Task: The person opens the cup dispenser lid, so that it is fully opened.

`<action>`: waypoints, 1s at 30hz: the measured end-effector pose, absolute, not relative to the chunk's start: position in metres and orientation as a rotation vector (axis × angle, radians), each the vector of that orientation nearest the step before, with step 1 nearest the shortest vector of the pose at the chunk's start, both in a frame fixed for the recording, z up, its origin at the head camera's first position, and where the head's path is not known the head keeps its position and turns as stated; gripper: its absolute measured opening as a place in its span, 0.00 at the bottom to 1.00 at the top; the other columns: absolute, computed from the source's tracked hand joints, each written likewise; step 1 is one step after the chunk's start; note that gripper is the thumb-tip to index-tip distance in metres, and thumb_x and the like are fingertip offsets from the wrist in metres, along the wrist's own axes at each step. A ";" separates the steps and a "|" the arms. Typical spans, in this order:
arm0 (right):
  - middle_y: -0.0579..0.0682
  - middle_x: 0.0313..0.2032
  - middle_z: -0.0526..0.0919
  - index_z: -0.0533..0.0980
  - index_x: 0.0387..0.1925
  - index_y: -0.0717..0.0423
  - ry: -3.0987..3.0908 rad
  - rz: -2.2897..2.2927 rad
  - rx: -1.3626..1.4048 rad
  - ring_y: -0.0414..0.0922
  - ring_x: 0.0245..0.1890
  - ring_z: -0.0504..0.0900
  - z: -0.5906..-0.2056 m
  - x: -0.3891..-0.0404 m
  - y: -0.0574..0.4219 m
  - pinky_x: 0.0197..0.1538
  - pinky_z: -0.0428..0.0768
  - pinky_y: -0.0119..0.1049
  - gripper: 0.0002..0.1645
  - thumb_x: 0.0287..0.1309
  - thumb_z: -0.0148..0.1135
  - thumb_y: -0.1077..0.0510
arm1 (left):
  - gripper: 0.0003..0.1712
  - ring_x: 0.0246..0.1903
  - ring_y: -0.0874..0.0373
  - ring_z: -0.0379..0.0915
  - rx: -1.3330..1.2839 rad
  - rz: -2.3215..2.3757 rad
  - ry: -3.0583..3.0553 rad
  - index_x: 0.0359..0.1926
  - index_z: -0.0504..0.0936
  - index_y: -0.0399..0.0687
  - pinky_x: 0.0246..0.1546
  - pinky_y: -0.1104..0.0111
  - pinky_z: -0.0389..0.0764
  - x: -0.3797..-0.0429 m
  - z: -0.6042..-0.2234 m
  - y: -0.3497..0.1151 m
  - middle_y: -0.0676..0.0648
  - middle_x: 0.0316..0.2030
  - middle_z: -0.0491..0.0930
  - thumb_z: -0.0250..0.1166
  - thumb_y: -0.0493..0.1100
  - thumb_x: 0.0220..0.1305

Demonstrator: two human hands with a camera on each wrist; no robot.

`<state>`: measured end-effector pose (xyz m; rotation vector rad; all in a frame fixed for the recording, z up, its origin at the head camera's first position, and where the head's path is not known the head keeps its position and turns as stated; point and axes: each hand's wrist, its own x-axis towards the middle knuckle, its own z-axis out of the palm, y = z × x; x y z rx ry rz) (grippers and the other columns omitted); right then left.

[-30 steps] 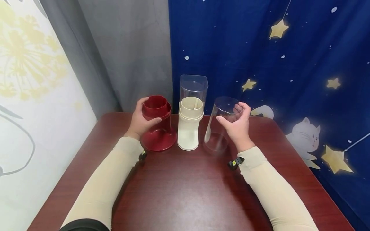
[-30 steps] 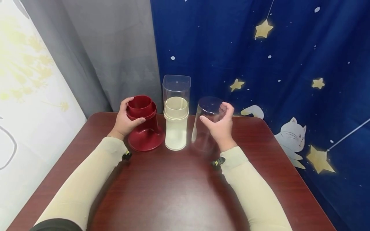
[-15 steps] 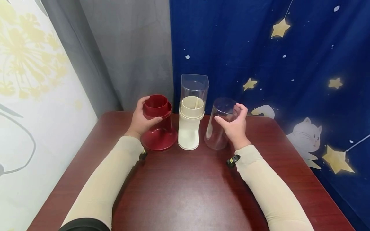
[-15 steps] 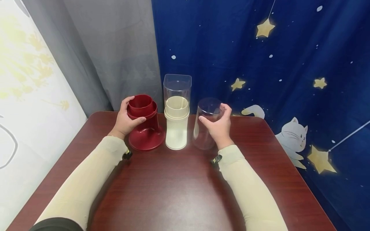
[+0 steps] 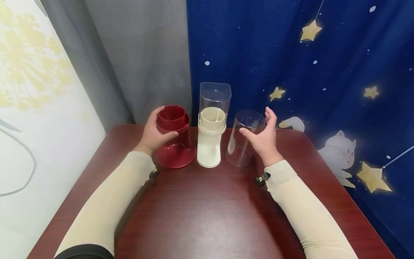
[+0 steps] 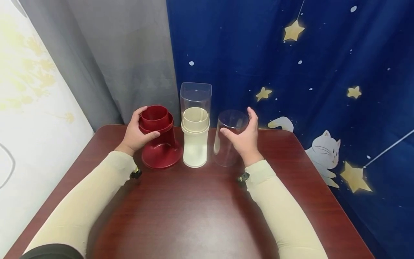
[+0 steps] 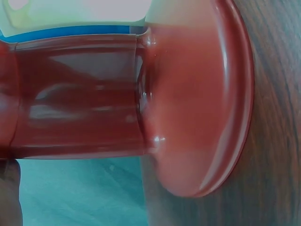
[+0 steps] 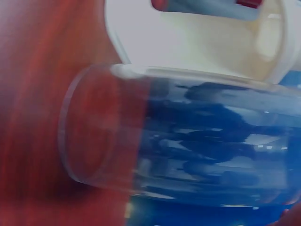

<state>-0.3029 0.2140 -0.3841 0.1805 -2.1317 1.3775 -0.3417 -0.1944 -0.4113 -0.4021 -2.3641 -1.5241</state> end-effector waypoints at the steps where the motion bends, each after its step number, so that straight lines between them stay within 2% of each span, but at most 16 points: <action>1: 0.52 0.80 0.58 0.52 0.81 0.45 -2.120 1.368 0.196 0.48 0.82 0.56 -0.379 -0.301 0.213 0.83 0.56 0.49 0.69 0.46 0.87 0.47 | 0.61 0.75 0.48 0.61 -0.407 -1.511 -2.364 0.81 0.56 0.74 0.62 0.42 0.81 -0.342 -0.410 -0.196 0.53 0.79 0.61 0.83 0.52 0.53; 8: 0.49 0.81 0.57 0.52 0.80 0.46 -2.048 1.411 0.337 0.43 0.82 0.54 -0.336 -0.295 0.210 0.83 0.52 0.44 0.72 0.44 0.85 0.35 | 0.61 0.81 0.57 0.49 -0.485 -1.421 -2.251 0.81 0.55 0.77 0.71 0.40 0.71 -0.333 -0.376 -0.192 0.61 0.82 0.53 0.81 0.54 0.52; 10: 0.49 0.81 0.57 0.52 0.81 0.46 -2.036 1.445 0.369 0.44 0.82 0.55 -0.322 -0.297 0.207 0.84 0.51 0.46 0.74 0.42 0.86 0.33 | 0.60 0.81 0.59 0.48 -0.545 -1.366 -2.179 0.82 0.58 0.72 0.73 0.40 0.68 -0.331 -0.362 -0.182 0.61 0.82 0.54 0.80 0.58 0.51; 12: 0.50 0.82 0.56 0.51 0.82 0.45 -2.057 1.459 0.390 0.45 0.82 0.54 -0.309 -0.299 0.201 0.84 0.51 0.50 0.75 0.40 0.86 0.31 | 0.61 0.81 0.60 0.49 -0.603 -1.334 -2.113 0.82 0.59 0.66 0.75 0.42 0.66 -0.327 -0.350 -0.169 0.58 0.82 0.55 0.78 0.66 0.51; 15: 0.47 0.83 0.54 0.51 0.82 0.41 -2.158 1.456 0.409 0.47 0.83 0.52 -0.292 -0.303 0.190 0.84 0.51 0.53 0.77 0.39 0.84 0.27 | 0.68 0.81 0.59 0.50 -0.666 -1.340 -2.057 0.82 0.59 0.57 0.77 0.45 0.63 -0.319 -0.341 -0.146 0.55 0.81 0.57 0.73 0.80 0.47; 17: 0.44 0.83 0.53 0.51 0.82 0.40 -2.240 1.438 0.430 0.48 0.84 0.51 -0.282 -0.305 0.182 0.84 0.52 0.53 0.74 0.41 0.83 0.28 | 0.70 0.81 0.58 0.50 -0.683 -1.396 -2.057 0.82 0.57 0.54 0.79 0.47 0.60 -0.314 -0.338 -0.130 0.53 0.81 0.57 0.72 0.82 0.47; 18: 0.43 0.83 0.53 0.51 0.82 0.39 -2.276 1.428 0.445 0.49 0.84 0.51 -0.278 -0.307 0.177 0.83 0.53 0.52 0.72 0.44 0.83 0.30 | 0.69 0.81 0.58 0.50 -0.686 -1.424 -2.064 0.82 0.56 0.53 0.80 0.49 0.58 -0.312 -0.338 -0.122 0.52 0.81 0.57 0.73 0.80 0.48; 21: 0.43 0.83 0.52 0.52 0.83 0.38 -2.371 1.402 0.500 0.51 0.83 0.52 -0.270 -0.315 0.166 0.83 0.55 0.50 0.67 0.50 0.83 0.41 | 0.66 0.82 0.56 0.49 -0.687 -1.523 -2.096 0.83 0.51 0.52 0.81 0.49 0.54 -0.308 -0.337 -0.101 0.50 0.82 0.55 0.79 0.65 0.54; 24: 0.45 0.83 0.51 0.52 0.83 0.37 -2.468 1.353 0.547 0.53 0.83 0.53 -0.264 -0.322 0.157 0.81 0.59 0.52 0.66 0.52 0.83 0.47 | 0.67 0.83 0.56 0.46 -0.654 -1.583 -2.154 0.84 0.46 0.54 0.81 0.47 0.53 -0.307 -0.341 -0.082 0.50 0.84 0.51 0.81 0.54 0.55; 27: 0.48 0.83 0.50 0.51 0.83 0.35 -2.568 1.302 0.574 0.55 0.82 0.56 -0.261 -0.328 0.149 0.79 0.64 0.56 0.67 0.51 0.83 0.44 | 0.72 0.84 0.54 0.42 -0.621 -1.619 -2.194 0.85 0.41 0.56 0.81 0.45 0.52 -0.310 -0.351 -0.069 0.51 0.85 0.45 0.82 0.52 0.53; 30: 0.53 0.79 0.57 0.57 0.81 0.40 -2.612 1.276 0.606 0.54 0.76 0.65 -0.262 -0.332 0.142 0.76 0.68 0.57 0.64 0.49 0.84 0.44 | 0.76 0.84 0.50 0.40 -0.615 -1.642 -2.198 0.85 0.36 0.58 0.80 0.45 0.56 -0.313 -0.364 -0.059 0.50 0.85 0.42 0.83 0.53 0.52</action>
